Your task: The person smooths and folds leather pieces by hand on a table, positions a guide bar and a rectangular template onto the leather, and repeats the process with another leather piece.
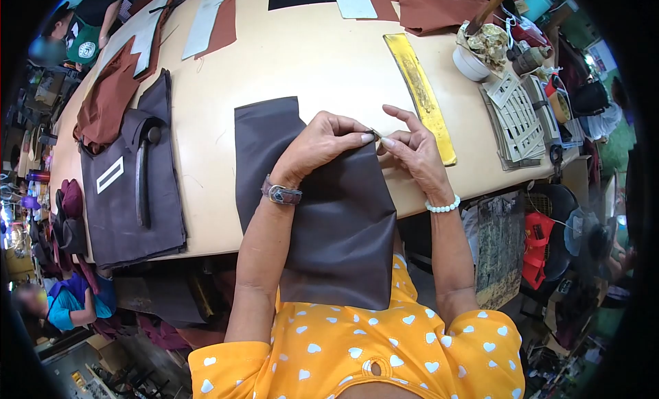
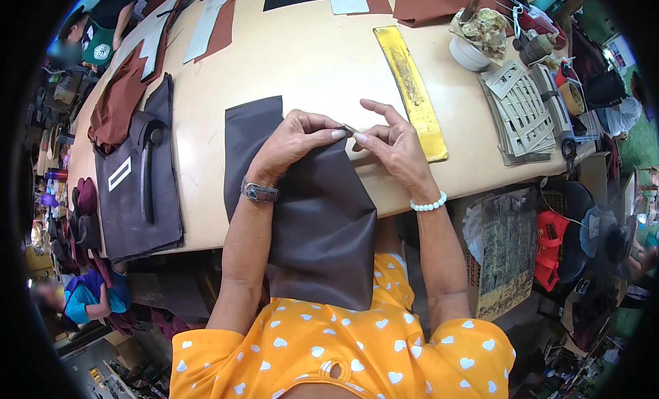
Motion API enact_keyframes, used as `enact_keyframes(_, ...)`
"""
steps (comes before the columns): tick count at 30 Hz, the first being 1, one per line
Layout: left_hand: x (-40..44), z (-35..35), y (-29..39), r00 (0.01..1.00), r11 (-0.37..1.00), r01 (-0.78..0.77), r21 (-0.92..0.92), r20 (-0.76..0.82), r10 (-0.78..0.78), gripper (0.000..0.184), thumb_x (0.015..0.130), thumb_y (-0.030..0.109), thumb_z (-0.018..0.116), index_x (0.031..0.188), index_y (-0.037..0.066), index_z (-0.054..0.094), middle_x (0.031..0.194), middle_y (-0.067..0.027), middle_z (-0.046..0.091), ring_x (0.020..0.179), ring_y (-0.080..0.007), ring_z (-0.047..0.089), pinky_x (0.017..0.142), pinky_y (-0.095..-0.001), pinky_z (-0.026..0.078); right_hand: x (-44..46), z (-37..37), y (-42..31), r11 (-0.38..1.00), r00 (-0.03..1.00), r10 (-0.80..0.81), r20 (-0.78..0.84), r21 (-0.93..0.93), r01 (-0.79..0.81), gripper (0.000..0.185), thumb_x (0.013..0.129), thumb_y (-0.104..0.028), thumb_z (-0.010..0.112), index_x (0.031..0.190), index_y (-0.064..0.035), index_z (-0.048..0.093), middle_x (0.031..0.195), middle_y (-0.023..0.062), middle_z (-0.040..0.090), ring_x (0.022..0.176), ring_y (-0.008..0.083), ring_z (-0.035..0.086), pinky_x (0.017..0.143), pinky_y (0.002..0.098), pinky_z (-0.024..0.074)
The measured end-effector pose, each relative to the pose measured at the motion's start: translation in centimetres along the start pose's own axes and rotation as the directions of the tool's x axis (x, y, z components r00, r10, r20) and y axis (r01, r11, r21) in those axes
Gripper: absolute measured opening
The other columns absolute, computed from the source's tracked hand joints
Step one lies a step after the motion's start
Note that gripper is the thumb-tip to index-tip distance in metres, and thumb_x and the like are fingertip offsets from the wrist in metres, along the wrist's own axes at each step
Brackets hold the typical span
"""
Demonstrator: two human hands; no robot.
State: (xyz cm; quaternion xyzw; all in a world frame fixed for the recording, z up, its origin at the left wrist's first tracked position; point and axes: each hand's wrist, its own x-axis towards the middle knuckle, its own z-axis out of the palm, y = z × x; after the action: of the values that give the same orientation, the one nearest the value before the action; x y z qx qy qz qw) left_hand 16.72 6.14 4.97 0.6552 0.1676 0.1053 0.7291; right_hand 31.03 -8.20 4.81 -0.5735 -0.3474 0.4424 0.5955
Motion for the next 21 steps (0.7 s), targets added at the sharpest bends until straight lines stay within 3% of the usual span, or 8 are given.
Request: enact_keyframes(21, -0.17, 0.02, 0.44, 0.999, 0.998, 0.038, 0.054, -0.003, -0.037, 0.017, 0.085, 0.013, 0.065, 0.093, -0.001, 0.070, 0.080, -0.0009, 0.067, 0.072, -0.0032, 0.056, 0.068, -0.0180, 0.046, -0.08, -0.12, -0.15, 1.000, 1.000, -0.004, 0.025, -0.020, 0.004, 0.053, 0.086, -0.010, 0.064, 0.131, 0.0028, 0.040, 0.075, 0.0053, 0.067, 0.072, 0.0055, 0.058, 0.074, 0.0195, 0.0428)
